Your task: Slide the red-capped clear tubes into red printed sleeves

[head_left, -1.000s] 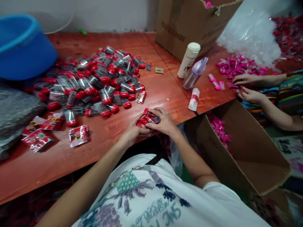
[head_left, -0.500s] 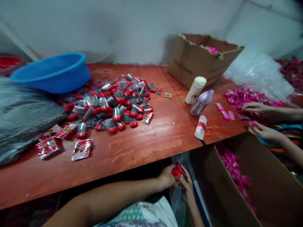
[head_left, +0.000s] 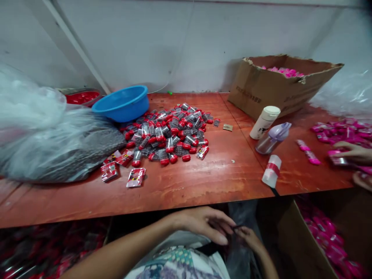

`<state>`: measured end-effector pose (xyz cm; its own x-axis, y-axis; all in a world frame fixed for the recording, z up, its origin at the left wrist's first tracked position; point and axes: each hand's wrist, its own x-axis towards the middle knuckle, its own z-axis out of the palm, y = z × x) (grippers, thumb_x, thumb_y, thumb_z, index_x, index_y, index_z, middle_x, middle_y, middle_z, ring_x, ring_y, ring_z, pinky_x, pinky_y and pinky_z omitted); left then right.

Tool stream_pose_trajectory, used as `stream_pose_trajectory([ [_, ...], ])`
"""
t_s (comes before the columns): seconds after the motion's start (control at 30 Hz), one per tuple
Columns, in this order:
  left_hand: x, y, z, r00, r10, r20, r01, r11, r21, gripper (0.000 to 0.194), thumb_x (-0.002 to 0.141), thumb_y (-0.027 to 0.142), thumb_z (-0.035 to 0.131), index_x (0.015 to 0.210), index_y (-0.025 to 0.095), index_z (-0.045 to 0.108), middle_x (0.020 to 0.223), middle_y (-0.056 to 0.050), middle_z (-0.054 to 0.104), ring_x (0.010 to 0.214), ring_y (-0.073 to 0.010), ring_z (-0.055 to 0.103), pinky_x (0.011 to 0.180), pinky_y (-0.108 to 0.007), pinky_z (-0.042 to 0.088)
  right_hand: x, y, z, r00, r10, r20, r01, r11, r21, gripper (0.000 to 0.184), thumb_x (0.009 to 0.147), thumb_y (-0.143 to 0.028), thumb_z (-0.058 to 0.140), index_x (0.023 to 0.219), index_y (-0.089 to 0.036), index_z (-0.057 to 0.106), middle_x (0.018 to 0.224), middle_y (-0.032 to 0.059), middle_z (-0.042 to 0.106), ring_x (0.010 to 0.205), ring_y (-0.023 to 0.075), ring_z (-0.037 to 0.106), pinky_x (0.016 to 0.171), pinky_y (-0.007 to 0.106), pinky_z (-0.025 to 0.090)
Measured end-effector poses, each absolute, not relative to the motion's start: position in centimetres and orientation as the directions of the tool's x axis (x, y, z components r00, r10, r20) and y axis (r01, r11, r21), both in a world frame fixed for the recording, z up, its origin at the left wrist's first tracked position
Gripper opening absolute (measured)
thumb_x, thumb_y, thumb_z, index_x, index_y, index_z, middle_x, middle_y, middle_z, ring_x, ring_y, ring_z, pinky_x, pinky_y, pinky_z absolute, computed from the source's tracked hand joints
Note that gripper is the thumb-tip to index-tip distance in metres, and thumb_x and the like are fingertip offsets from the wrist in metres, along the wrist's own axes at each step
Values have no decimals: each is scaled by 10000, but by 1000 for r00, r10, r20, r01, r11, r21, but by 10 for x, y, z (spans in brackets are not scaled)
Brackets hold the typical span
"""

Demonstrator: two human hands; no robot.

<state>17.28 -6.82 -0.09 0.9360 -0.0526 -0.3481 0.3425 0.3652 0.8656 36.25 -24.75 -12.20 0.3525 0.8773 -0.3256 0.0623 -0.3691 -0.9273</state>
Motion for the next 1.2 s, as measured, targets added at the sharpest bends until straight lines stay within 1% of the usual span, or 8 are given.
stream_pose_trajectory([
  [0.13, 87, -19, 34, 739, 570, -359, 237, 279, 931, 300, 697, 359, 729, 952, 200, 718, 869, -88, 714, 786, -203, 651, 686, -300, 504, 362, -213, -61, -36, 934, -356, 65, -353, -933, 269, 792, -452, 629, 940, -238, 698, 814, 59, 705, 738, 230, 686, 582, 326, 548],
  [0.2, 48, 4, 30, 406, 874, -266, 242, 178, 954, 266, 650, 371, 754, 831, 180, 714, 726, -58, 685, 649, -172, 612, 575, -259, 470, 359, -170, -32, 45, 987, -157, 219, -163, -962, 261, 838, -433, 568, 856, -206, 697, 791, 64, 685, 722, 205, 655, 630, 314, 531],
  [0.27, 15, 22, 19, 148, 979, -139, 279, 94, 956, 308, 650, 388, 739, 862, 167, 704, 746, -50, 681, 626, -158, 590, 545, -245, 436, 353, -116, -17, 198, 977, 80, 439, -15, -898, 276, 852, -432, 539, 863, -197, 686, 848, 79, 670, 792, 217, 634, 717, 341, 520],
  [0.4, -28, 42, -4, -60, 998, 19, 458, 11, 889, 329, 678, 383, 684, 899, 139, 700, 803, -65, 690, 669, -174, 590, 606, -273, 441, 334, -17, -27, 225, 908, 353, 780, 49, -624, 436, 866, -408, 508, 1228, -174, 574, 1295, 187, 515, 1166, 321, 501, 931, 472, 431],
  [0.57, -39, 41, -19, -41, 999, 36, 610, -3, 793, 382, 660, 371, 708, 978, 160, 708, 857, -67, 707, 754, -217, 623, 707, -312, 448, 328, 11, -54, 49, 950, 307, 905, 88, -415, 384, 867, -395, 523, 1176, -174, 582, 1331, 186, 490, 1180, 341, 491, 929, 501, 425],
  [0.77, -44, 40, -31, -92, 996, -6, 500, 52, 865, 349, 646, 301, 717, 969, 169, 708, 818, -52, 707, 759, -214, 626, 707, -305, 453, 321, -98, -67, -20, 907, 421, 863, 228, -451, 350, 872, -354, 494, 1191, -231, 565, 1254, 125, 550, 1128, 287, 544, 947, 476, 451],
  [0.93, -47, 39, -36, -106, 994, 38, 526, 24, 850, 243, 687, 307, 680, 900, 191, 693, 803, -35, 698, 736, -199, 626, 680, -292, 443, 300, -225, -123, 294, 812, 503, 864, -1, -503, 403, 821, -302, 567, 1223, -327, 552, 1283, 114, 547, 1166, 357, 529, 948, 570, 436],
  [1.2, -45, 35, -30, -148, 983, 113, 602, -1, 798, 155, 718, 316, 652, 814, 196, 664, 811, -33, 662, 717, -180, 595, 686, -294, 429, 311, -264, -225, 324, 859, 396, 859, -92, -503, 261, 807, -434, 490, 805, -326, 727, 787, 59, 716, 710, 344, 691, 522, 484, 576],
])
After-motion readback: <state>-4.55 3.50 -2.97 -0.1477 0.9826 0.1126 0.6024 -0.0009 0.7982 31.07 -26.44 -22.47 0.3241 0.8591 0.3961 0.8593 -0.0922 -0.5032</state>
